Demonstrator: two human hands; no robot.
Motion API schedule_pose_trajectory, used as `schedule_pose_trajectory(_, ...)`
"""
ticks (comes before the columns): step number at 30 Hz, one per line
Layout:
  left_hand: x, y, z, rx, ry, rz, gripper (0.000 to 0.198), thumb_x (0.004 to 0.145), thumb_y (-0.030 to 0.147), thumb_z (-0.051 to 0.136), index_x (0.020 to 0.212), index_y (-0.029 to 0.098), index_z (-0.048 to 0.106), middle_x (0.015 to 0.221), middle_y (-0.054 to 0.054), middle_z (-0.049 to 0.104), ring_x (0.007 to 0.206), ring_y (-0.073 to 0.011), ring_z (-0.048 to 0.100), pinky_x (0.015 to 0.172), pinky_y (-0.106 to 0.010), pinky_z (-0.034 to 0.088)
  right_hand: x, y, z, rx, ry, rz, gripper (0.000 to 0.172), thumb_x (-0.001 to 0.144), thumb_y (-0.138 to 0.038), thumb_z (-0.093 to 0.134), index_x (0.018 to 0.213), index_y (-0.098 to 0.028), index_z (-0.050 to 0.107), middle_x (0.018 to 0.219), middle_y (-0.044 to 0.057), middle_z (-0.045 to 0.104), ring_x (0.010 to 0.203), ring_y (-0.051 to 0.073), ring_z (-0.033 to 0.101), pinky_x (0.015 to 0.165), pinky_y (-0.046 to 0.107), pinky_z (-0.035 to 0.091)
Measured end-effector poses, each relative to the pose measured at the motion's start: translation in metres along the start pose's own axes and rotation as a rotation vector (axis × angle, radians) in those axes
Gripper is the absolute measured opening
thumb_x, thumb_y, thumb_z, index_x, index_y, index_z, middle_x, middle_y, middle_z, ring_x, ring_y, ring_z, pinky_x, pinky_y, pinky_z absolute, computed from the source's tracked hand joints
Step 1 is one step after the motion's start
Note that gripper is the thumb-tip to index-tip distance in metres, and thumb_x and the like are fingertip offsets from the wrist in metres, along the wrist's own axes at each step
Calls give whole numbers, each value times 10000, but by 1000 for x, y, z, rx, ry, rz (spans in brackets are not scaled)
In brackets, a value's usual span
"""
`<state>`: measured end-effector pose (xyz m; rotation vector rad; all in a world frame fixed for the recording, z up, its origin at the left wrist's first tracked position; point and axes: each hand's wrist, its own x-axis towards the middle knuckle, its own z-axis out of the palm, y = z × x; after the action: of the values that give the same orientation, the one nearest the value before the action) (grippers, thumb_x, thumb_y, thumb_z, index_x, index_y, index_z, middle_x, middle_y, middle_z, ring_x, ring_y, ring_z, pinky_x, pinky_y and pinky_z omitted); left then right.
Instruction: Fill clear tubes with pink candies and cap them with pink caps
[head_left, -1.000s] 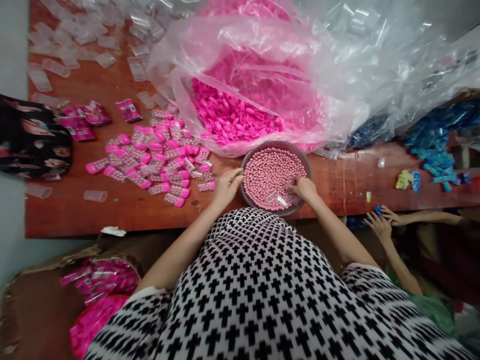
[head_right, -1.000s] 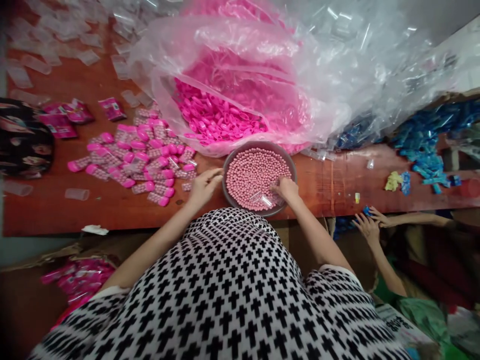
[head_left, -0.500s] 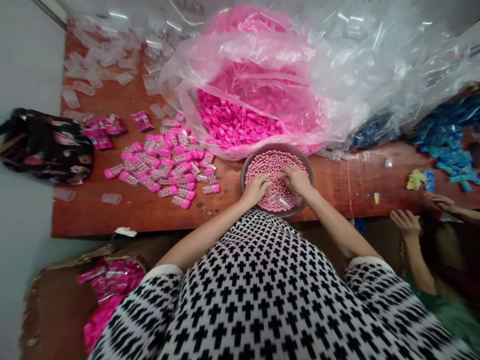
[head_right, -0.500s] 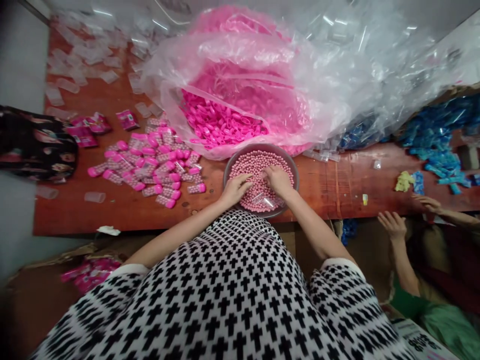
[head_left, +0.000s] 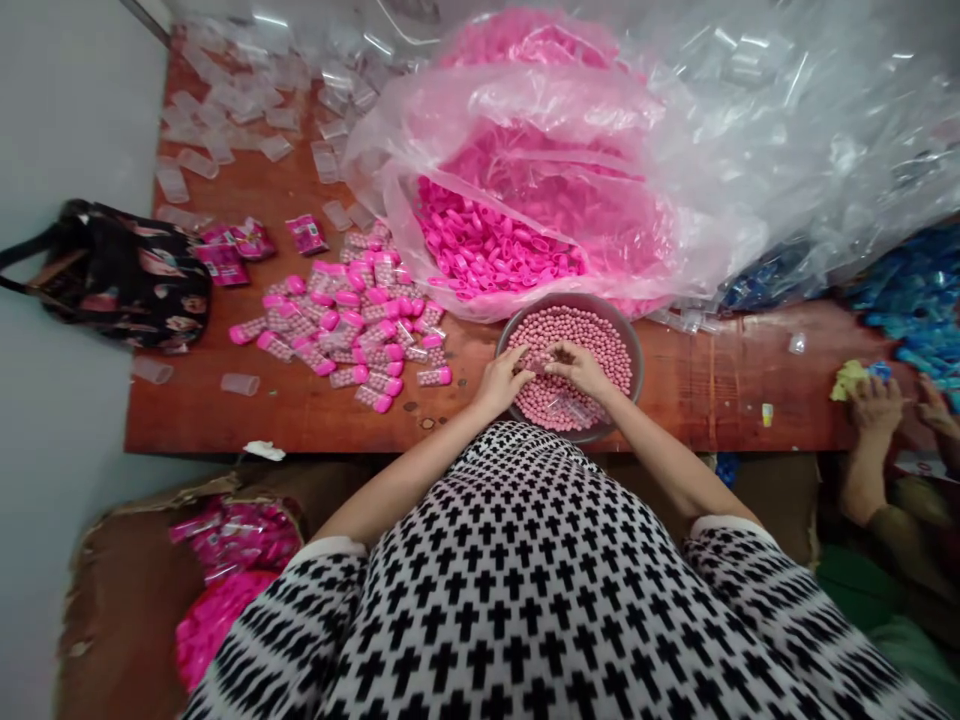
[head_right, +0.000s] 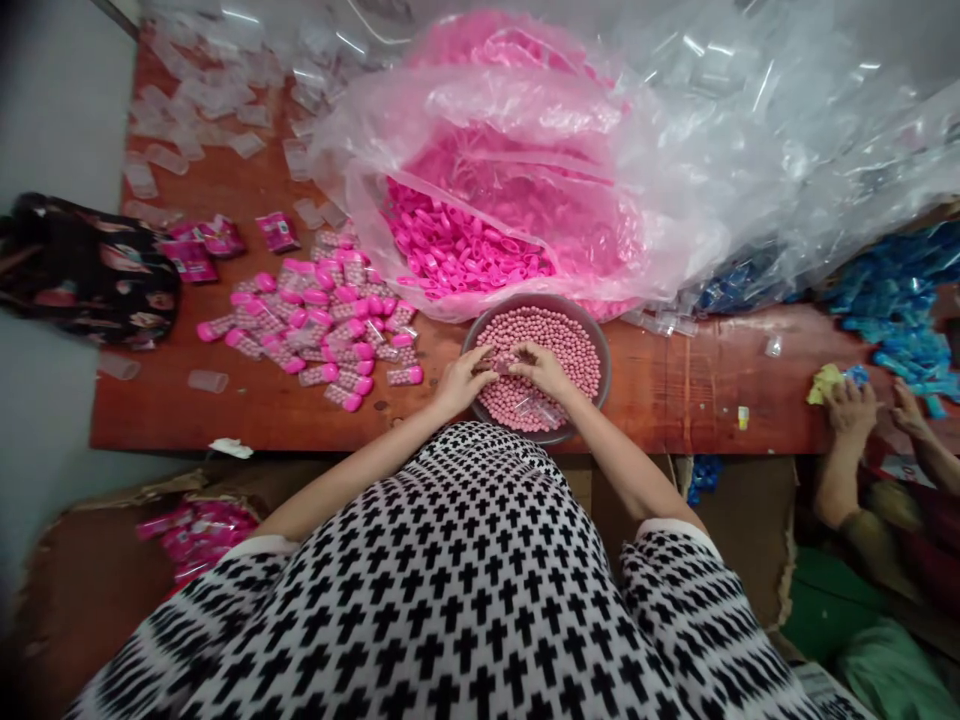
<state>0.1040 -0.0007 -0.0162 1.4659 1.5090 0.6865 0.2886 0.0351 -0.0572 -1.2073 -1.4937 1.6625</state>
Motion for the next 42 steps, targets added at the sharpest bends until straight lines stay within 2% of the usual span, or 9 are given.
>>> schedule_pose_trajectory(4, 6, 5, 12, -236, -78, -53, 298, 786, 270, 584, 1059, 170, 653, 938, -43, 685, 808, -180, 641, 792, -333, 528, -16, -21, -1, 245, 61, 41, 353, 604, -309, 762, 908, -219, 605, 876, -17, 606, 831, 140, 563, 793, 284, 468)
schedule_pose_trajectory(9, 8, 11, 11, -586, -217, -170, 439, 725, 355, 644, 1113, 150, 635, 1045, -68, 671, 824, -192, 657, 718, -336, 561, -21, -46, -16, 51, -14, -93, 387, 689, -319, 723, 1059, -264, 623, 1049, 12, 629, 985, 173, 569, 917, 336, 435)
schedule_pose_trajectory(15, 12, 8, 3, -494, -232, -57, 451, 689, 415, 673, 1048, 141, 684, 977, -70, 709, 802, -200, 660, 741, -339, 548, -21, -61, -24, -263, -107, -160, 241, 742, -369, 673, 945, -238, 678, 925, 33, 677, 837, 180, 598, 829, 325, 452)
schedule_pose_trajectory(22, 7, -3, -7, -235, -61, 32, 294, 747, 325, 631, 986, 166, 697, 1008, -75, 702, 929, -226, 644, 869, -377, 501, -21, -42, -25, -328, -87, -63, 281, 771, -468, 611, 871, -211, 662, 655, -12, 630, 595, 143, 564, 603, 263, 448)
schedule_pose_trajectory(25, 0, -2, -13, -356, -67, -47, 348, 742, 358, 637, 1014, 142, 659, 925, -80, 702, 801, -202, 660, 779, -369, 538, 3, -52, -34, -549, -45, -115, 306, 754, -440, 640, 946, -204, 675, 866, 39, 690, 761, 183, 614, 732, 301, 459)
schedule_pose_trajectory(29, -8, 1, -17, -672, -90, -175, 451, 674, 418, 703, 1013, 135, 612, 864, -59, 681, 704, -158, 652, 701, -343, 568, 64, -78, -32, -750, 80, -200, 265, 847, -333, 529, 1029, -199, 668, 1028, 70, 680, 944, 208, 605, 863, 322, 431)
schedule_pose_trajectory(35, -11, -3, -24, -793, -41, -243, 499, 646, 443, 727, 1026, 136, 624, 936, -74, 684, 762, -162, 659, 756, -356, 570, 155, -91, 20, -1151, -115, -152, 267, 867, -192, 458, 1017, -122, 667, 1048, 154, 663, 982, 250, 584, 843, 344, 430)
schedule_pose_trajectory(39, -10, -9, -32, -814, 13, -255, 508, 644, 444, 730, 1038, 137, 634, 955, -81, 693, 787, -176, 666, 768, -358, 570, 182, -85, 49, -1345, -191, -110, 335, 856, -68, 360, 1023, -25, 648, 1048, 252, 633, 1004, 295, 564, 823, 401, 433)
schedule_pose_trajectory(42, -8, -14, -38, -844, 50, -234, 490, 652, 449, 721, 1022, 138, 638, 990, -83, 692, 824, -185, 667, 769, -353, 571, 189, -87, 49, -1385, -235, -106, 343, 852, -64, 348, 1023, -8, 640, 1049, 257, 626, 1008, 304, 559, 821, 430, 435)
